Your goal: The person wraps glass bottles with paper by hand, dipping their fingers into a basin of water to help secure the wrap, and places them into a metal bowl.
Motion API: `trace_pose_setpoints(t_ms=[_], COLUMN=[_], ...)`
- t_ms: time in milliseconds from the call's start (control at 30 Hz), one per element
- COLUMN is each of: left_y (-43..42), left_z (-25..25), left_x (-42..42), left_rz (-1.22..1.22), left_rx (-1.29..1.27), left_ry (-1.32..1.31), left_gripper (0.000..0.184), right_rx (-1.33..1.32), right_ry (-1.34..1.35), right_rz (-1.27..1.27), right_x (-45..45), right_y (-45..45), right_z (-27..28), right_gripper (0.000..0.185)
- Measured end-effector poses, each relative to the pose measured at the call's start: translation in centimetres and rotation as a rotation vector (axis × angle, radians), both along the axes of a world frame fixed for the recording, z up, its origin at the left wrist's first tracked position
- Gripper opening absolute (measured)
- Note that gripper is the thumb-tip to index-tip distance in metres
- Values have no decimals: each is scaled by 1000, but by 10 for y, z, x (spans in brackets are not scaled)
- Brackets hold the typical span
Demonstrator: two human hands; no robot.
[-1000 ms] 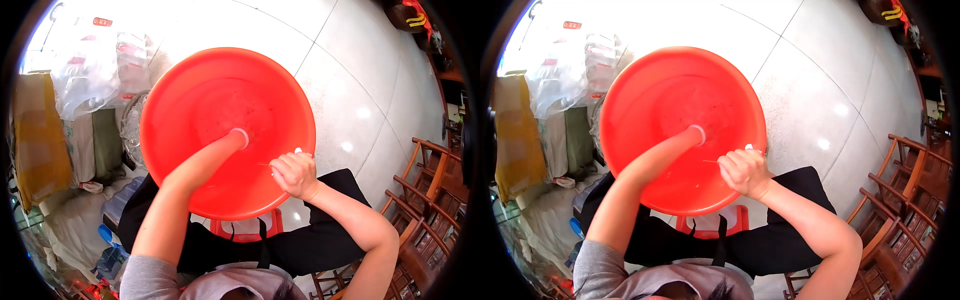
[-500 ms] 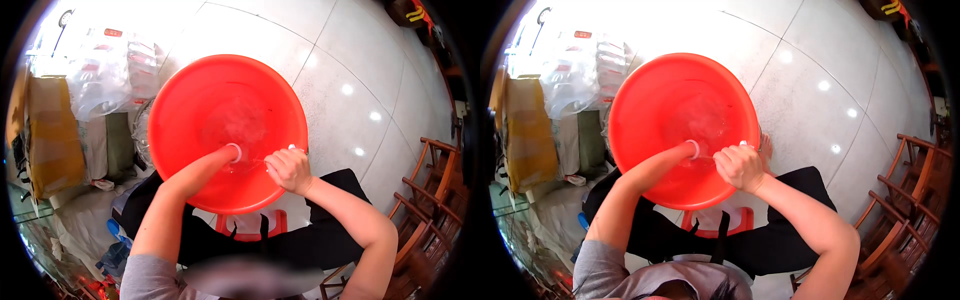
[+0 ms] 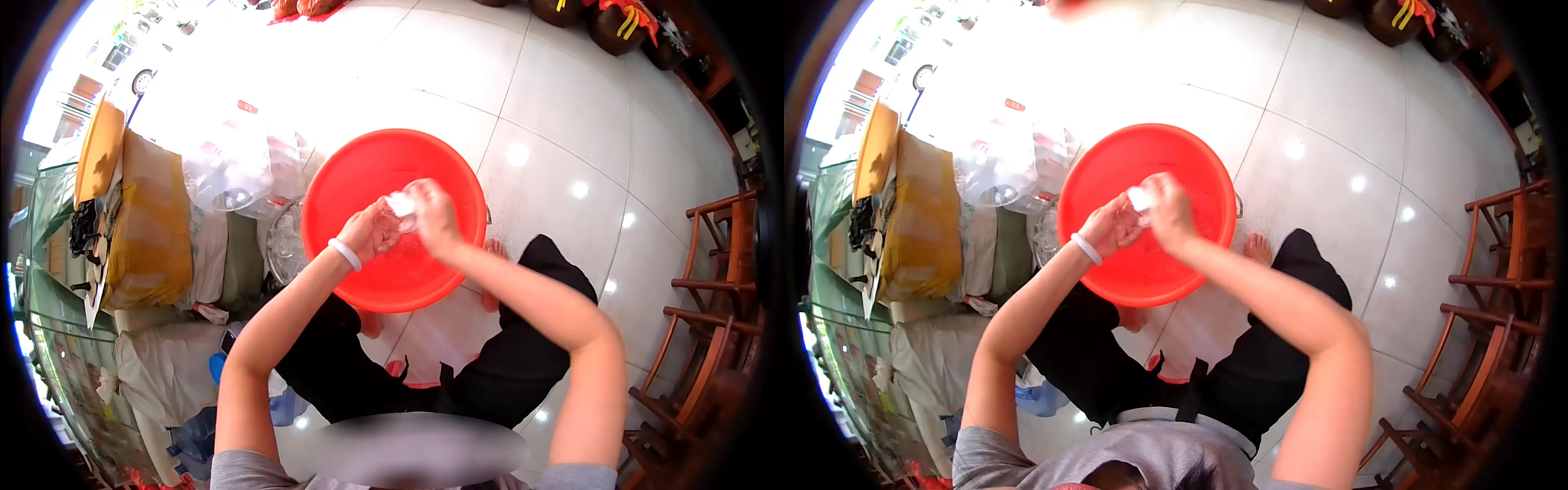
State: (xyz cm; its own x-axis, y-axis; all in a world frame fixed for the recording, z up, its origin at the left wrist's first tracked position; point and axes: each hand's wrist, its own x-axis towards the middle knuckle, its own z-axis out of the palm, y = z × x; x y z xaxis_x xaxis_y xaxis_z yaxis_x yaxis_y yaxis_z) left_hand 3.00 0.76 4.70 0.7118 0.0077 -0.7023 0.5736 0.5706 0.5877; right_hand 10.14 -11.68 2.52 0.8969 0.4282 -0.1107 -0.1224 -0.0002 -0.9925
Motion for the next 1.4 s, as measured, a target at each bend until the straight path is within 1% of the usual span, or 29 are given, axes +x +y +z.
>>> trace_pose_setpoints(t_ms=[67,133,200,267,300,333,367,400,433,467,500,567,600,667,733,767,800,867,900,933,1000,1033,1067,1167,1200,1267,1300,1367,1400], left_y=[-2,-2,-1,5,8,9,6,10,14,18,15,6,4,1,13,14,12,7,20,24,26,17,15,13,11,7,13,32,23], left_z=[8,-4,-13,-15,-7,1,4,-1,-10,-16,-10,6,13,19,-10,-10,-10,-7,-21,-25,-9,4,3,1,3,6,-7,-45,-20], left_x=[0,-4,-9,-5,-2,0,0,1,1,-1,-1,4,5,7,10,11,10,9,7,3,6,8,8,5,4,5,4,0,1], left_rz=[122,135,96,112,6,-102,16,21,33,47,60,406,409,424,424,423,425,551,449,454,274,470,467,453,496,570,569,394,395], left_rx=[33,42,-137,-217,-258,-297,-235,-236,-282,-328,-331,-197,-197,-284,-375,-458,-463,-532,-685,-687,-845,-561,-559,-565,-531,-461,-463,-1062,-1062], left_ry=[-61,-92,-197,-213,-288,-358,-310,-312,-366,-415,-410,-180,-182,-334,-383,-433,-431,-362,-460,-456,-579,-298,-295,-311,-324,-347,-345,-512,-512], left_gripper=[33,34,38,40,40,40,42,42,43,43,43,36,36,33,34,35,35,34,36,36,39,44,44,47,48,50,50,51,51], right_rx=[-10,-62,-109,113,85,85,155,220,188,180,142,105,120,128,92,38,33,-163,-88,-89,-38,-16,-14,30,28,-70,-101,-28,49], right_ry=[-450,-516,-567,252,430,429,320,211,0,6,-86,-179,-192,-207,-301,-629,-628,-1127,-1037,-1033,-852,-639,-636,-184,-184,-1100,-1083,-991,-903], right_rz=[-76,-148,-204,172,233,234,186,141,87,96,63,38,34,29,63,56,58,49,124,128,110,85,81,202,207,152,176,182,193], right_x=[-30,-27,-14,6,11,10,8,7,8,3,-4,-12,-13,-14,-18,-19,-18,-12,-6,-4,5,12,12,1,-1,-5,-10,0,4], right_y=[14,34,41,37,22,26,31,37,45,45,40,35,33,31,29,34,34,35,38,38,38,38,35,25,25,26,24,28,30], right_z=[23,-1,-5,7,41,38,30,18,-7,-2,11,26,30,36,39,31,23,15,15,15,20,16,18,36,32,24,29,25,25], right_gripper=[25,23,22,20,19,19,20,20,22,22,21,19,19,19,17,15,15,14,12,12,12,12,12,12,12,12,11,12,13])
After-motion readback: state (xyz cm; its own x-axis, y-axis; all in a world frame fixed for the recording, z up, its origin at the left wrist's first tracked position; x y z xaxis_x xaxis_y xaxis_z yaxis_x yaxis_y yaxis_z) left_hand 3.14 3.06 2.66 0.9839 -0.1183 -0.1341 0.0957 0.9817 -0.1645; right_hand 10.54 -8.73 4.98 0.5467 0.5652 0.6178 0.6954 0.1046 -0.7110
